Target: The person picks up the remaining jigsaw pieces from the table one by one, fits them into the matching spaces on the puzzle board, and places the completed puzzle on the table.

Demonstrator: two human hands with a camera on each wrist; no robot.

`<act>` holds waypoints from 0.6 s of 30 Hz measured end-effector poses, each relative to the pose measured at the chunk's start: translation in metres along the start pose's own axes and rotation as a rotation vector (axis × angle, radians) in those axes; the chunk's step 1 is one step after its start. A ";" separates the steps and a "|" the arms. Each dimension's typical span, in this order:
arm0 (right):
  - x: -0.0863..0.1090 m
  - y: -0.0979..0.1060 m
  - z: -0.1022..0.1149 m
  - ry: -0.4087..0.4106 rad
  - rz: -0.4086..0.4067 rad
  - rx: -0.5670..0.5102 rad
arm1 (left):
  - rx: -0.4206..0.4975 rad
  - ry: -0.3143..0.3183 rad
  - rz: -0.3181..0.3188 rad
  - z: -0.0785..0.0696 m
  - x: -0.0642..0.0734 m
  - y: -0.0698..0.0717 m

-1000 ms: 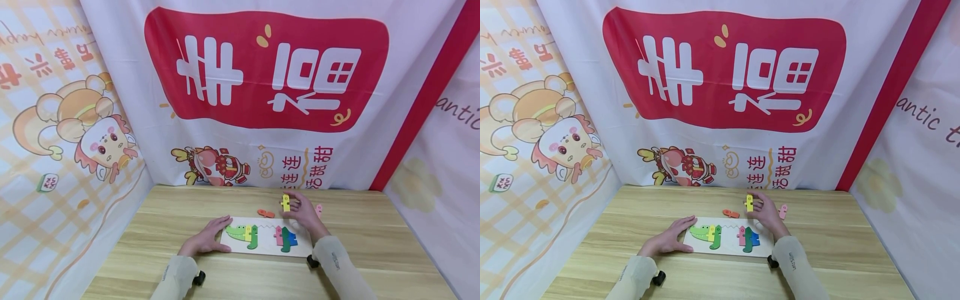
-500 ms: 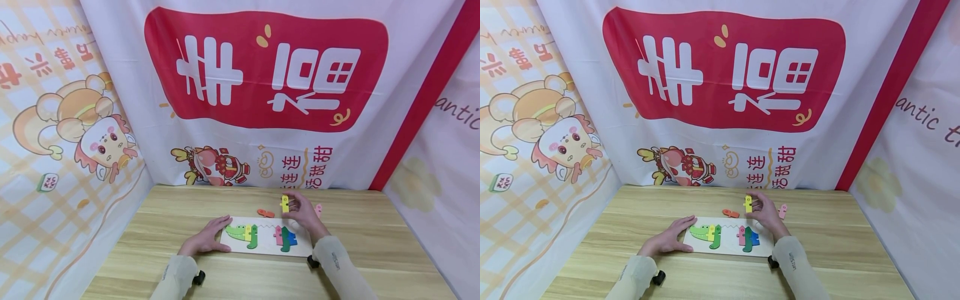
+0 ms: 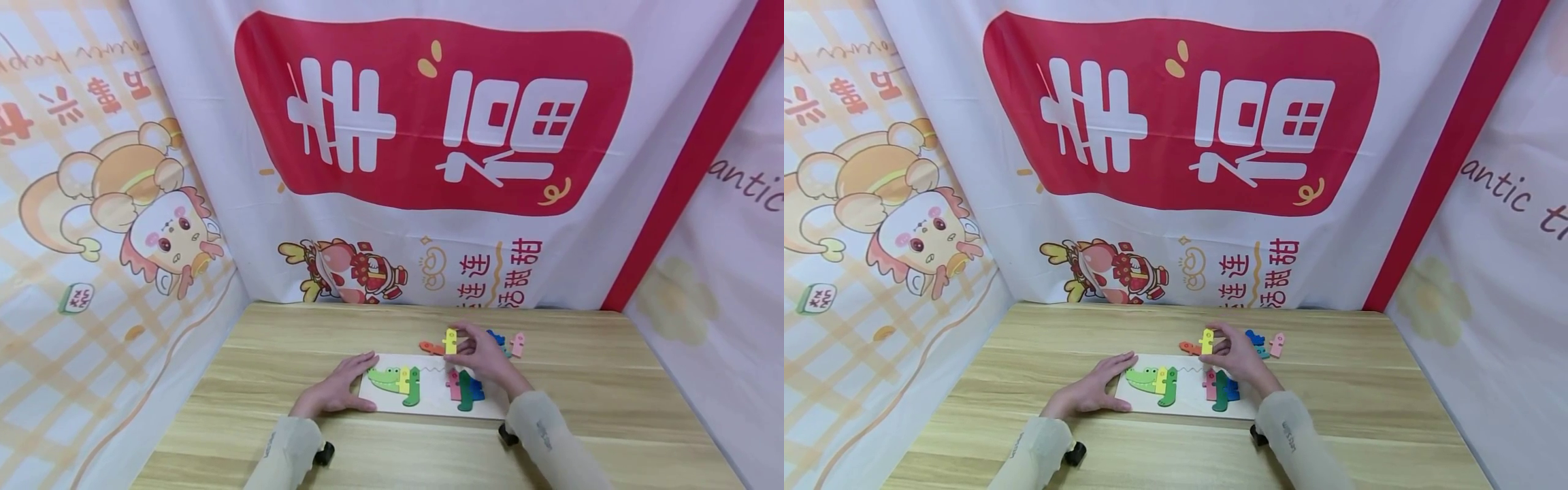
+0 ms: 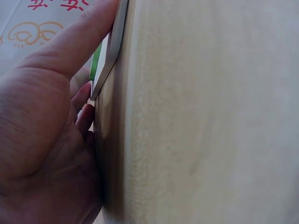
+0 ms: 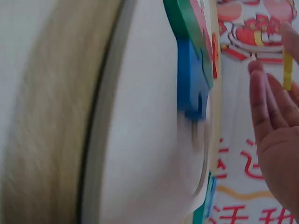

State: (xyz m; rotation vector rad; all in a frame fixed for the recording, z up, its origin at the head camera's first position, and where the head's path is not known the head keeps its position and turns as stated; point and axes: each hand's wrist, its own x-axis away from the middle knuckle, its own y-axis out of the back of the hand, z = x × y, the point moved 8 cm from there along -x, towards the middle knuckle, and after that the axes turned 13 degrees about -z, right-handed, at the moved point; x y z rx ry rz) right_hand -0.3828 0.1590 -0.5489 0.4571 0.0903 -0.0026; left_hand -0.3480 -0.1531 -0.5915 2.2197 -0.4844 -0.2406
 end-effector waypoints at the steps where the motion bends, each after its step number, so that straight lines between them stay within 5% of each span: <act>1: 0.003 -0.003 0.003 0.011 0.002 0.025 | 0.000 -0.002 -0.001 0.000 0.000 0.000; 9: 0.025 -0.033 0.024 0.056 0.067 0.248 | -0.002 -0.011 -0.006 -0.001 0.001 0.000; 18: 0.040 -0.055 0.031 0.121 0.120 0.316 | -0.006 -0.010 0.001 -0.002 0.002 0.000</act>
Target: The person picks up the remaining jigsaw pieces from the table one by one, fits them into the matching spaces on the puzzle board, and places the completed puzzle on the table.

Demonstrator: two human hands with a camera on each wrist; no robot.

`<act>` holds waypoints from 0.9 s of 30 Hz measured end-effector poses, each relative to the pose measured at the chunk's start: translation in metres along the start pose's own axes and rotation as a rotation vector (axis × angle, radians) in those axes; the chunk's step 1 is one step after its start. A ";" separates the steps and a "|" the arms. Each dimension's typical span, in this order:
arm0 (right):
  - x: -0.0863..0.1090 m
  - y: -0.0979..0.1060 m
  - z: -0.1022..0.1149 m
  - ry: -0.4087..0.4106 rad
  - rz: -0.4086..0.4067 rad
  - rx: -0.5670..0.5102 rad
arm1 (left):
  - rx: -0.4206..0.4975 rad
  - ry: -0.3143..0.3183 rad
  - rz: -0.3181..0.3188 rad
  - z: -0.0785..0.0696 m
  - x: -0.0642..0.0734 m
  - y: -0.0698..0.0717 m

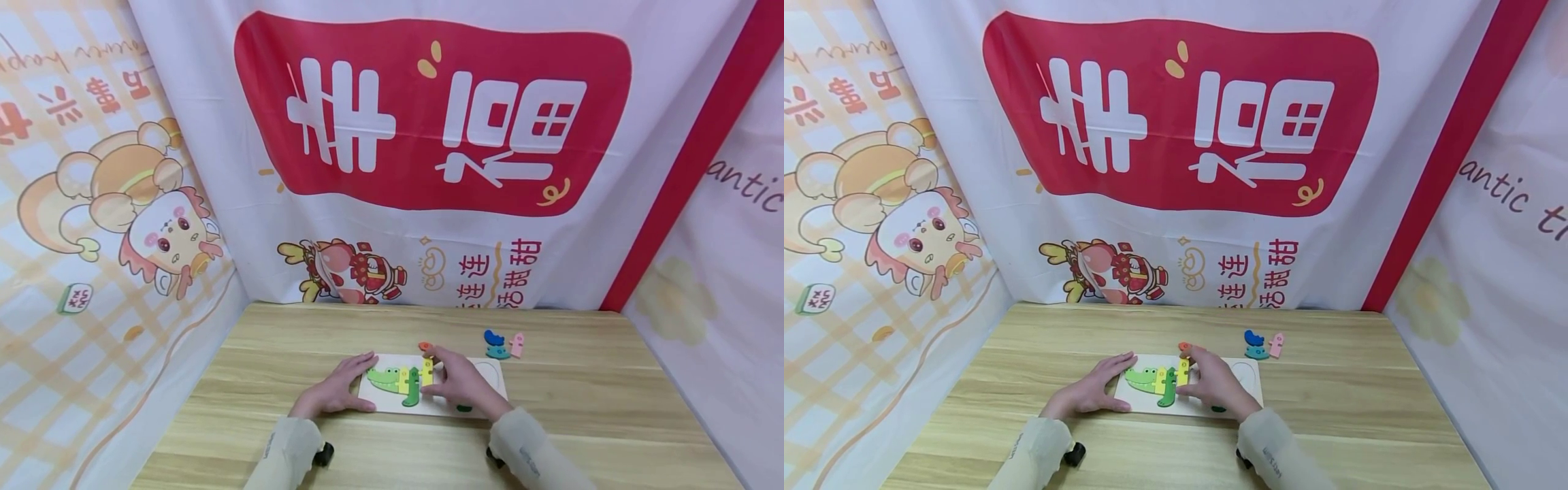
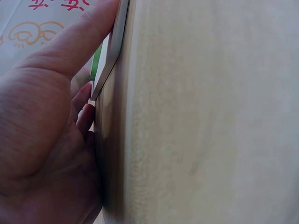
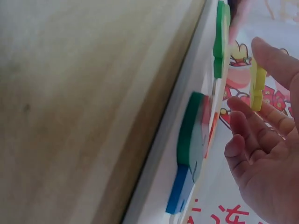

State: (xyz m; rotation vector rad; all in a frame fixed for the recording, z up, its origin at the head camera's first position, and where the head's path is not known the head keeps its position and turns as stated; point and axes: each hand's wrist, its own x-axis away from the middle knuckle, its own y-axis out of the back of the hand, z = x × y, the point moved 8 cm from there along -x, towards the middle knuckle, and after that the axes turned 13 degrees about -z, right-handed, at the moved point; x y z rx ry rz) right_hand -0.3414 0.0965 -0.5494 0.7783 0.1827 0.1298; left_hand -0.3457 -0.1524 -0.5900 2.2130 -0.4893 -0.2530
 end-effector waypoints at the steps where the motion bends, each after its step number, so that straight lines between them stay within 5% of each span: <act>1: 0.000 -0.001 0.001 0.012 -0.006 0.016 | 0.001 -0.001 0.000 0.000 0.000 0.000; 27: -0.002 -0.020 0.000 0.006 -0.030 0.100 | -0.014 -0.001 -0.006 0.000 0.000 0.001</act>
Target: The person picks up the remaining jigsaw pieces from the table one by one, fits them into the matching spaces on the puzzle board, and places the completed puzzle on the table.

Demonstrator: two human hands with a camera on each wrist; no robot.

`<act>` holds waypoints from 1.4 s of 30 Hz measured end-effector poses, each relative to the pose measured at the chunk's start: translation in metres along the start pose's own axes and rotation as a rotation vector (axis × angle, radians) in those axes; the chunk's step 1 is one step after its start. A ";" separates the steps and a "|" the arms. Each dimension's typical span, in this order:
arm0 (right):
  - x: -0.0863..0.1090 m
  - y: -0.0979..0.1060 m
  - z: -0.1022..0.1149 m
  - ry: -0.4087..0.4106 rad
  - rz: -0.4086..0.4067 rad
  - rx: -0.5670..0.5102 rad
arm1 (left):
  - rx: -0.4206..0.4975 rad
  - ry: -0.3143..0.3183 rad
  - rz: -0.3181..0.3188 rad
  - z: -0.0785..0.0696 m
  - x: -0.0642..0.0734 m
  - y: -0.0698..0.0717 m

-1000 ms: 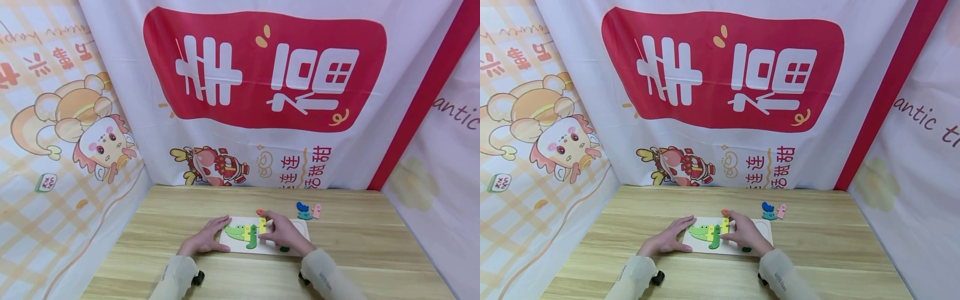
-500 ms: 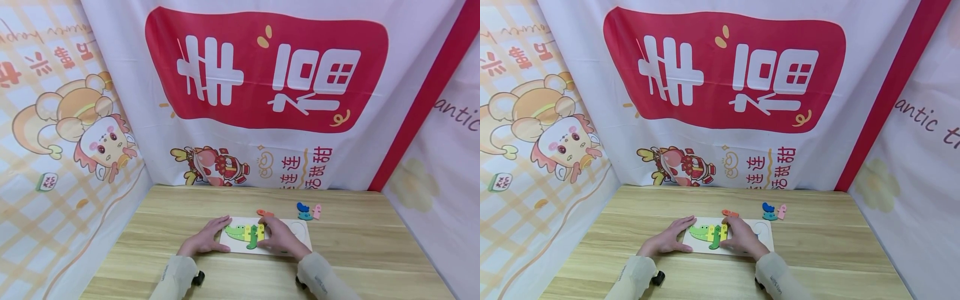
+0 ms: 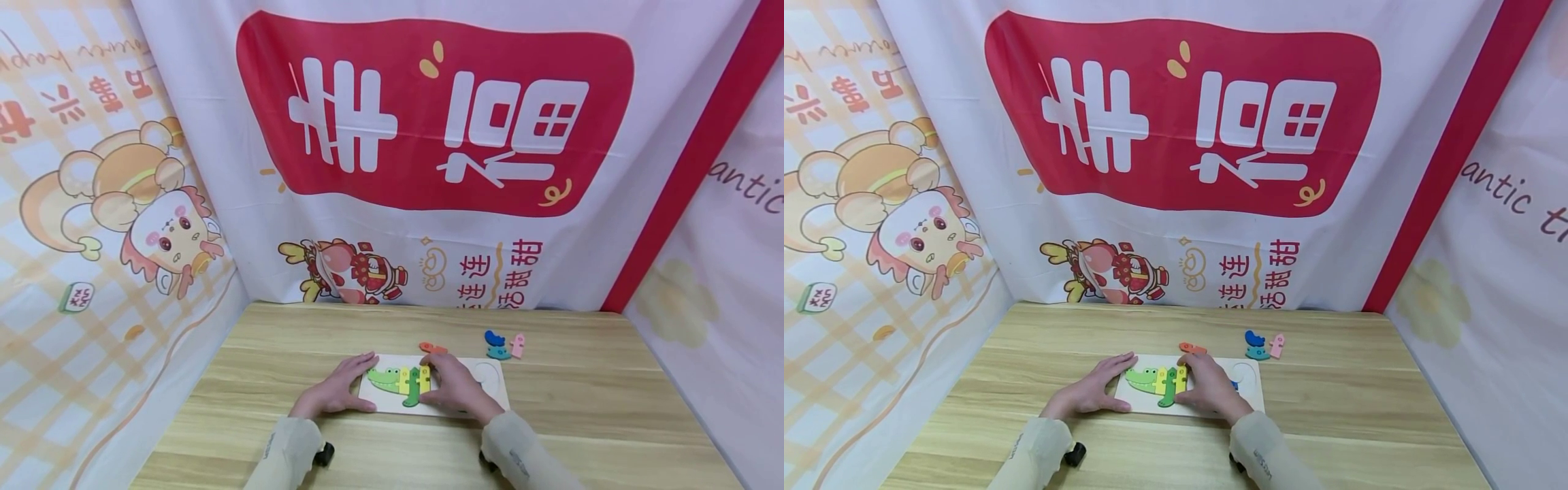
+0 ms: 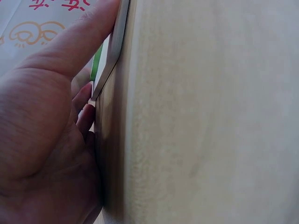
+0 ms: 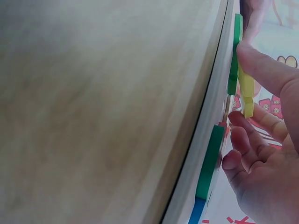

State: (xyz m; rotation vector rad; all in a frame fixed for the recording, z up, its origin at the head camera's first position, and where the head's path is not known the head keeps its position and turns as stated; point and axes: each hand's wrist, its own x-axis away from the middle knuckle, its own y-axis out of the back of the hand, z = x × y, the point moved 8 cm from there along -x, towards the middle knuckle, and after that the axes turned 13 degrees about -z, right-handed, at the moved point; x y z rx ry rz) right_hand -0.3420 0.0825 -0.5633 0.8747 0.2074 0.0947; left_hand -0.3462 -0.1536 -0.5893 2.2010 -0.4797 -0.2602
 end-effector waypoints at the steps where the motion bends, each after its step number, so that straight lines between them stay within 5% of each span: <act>1: 0.000 0.000 0.000 -0.001 -0.002 -0.001 | 0.002 0.000 -0.001 0.000 0.000 0.000; 42: -0.003 0.000 -0.008 -0.035 0.039 0.009 | 0.007 0.015 -0.001 0.003 -0.001 -0.003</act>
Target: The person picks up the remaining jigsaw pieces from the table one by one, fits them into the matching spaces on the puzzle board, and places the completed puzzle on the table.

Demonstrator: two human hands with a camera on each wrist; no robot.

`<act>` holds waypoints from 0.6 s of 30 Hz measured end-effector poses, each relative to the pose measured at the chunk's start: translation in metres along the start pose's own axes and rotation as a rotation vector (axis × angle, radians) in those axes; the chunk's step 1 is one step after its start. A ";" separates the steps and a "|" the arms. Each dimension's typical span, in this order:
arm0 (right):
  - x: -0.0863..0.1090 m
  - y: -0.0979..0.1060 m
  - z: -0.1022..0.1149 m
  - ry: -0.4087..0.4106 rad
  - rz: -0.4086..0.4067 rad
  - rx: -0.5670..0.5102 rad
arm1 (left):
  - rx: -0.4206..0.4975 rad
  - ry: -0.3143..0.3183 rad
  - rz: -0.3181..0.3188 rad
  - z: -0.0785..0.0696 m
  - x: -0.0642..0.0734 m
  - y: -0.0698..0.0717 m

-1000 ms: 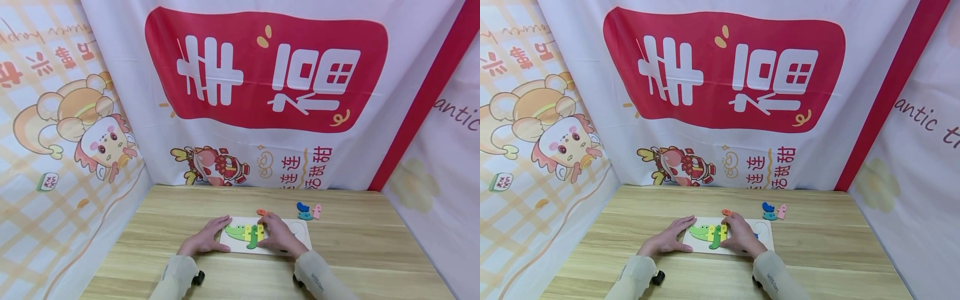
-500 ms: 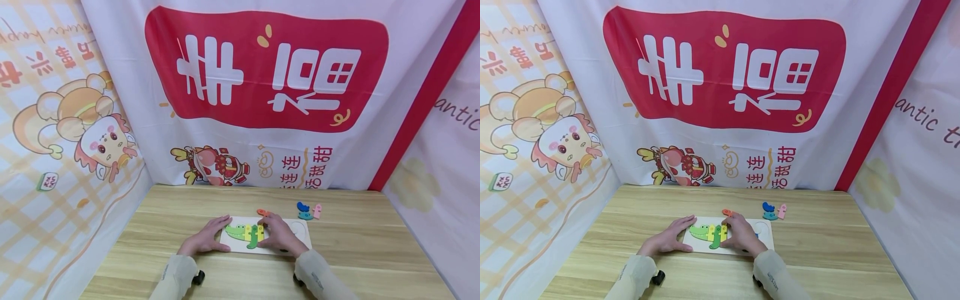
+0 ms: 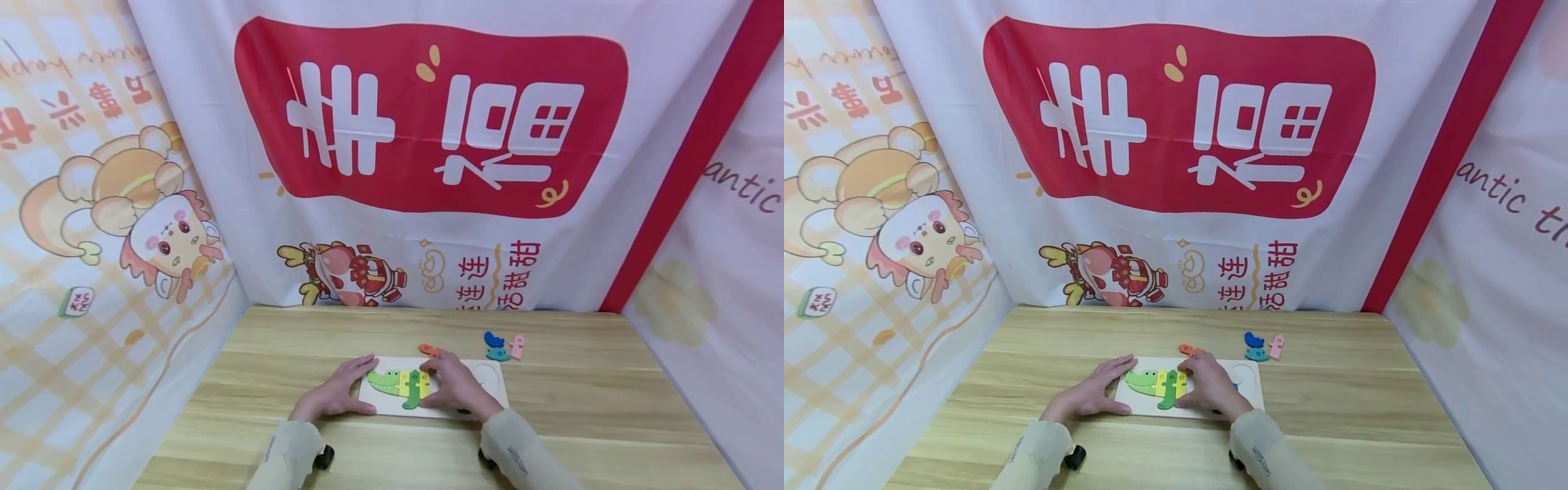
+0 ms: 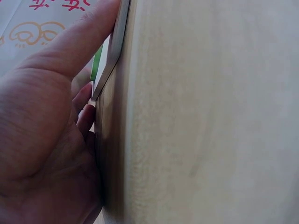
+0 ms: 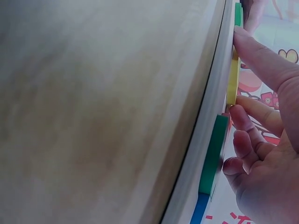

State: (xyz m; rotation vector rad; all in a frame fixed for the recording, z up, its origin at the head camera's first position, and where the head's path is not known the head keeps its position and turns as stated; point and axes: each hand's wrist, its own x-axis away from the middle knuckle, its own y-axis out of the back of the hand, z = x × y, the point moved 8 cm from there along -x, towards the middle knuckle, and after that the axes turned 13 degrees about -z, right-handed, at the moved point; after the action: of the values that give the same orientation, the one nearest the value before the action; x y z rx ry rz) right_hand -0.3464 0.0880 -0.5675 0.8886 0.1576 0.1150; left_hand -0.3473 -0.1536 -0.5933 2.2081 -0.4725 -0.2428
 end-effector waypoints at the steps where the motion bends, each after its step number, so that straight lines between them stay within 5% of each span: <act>1: 0.000 0.000 0.000 0.000 0.002 0.001 | -0.002 0.001 0.001 0.001 0.000 0.000; 18: -0.003 0.006 0.001 0.053 0.008 0.021 | -0.008 -0.029 0.010 -0.002 0.000 0.001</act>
State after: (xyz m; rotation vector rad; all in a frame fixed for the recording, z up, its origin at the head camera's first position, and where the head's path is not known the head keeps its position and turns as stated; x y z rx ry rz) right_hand -0.3495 0.0899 -0.5622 0.9078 0.2054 0.1448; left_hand -0.3474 -0.1532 -0.5915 2.1966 -0.4971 -0.2717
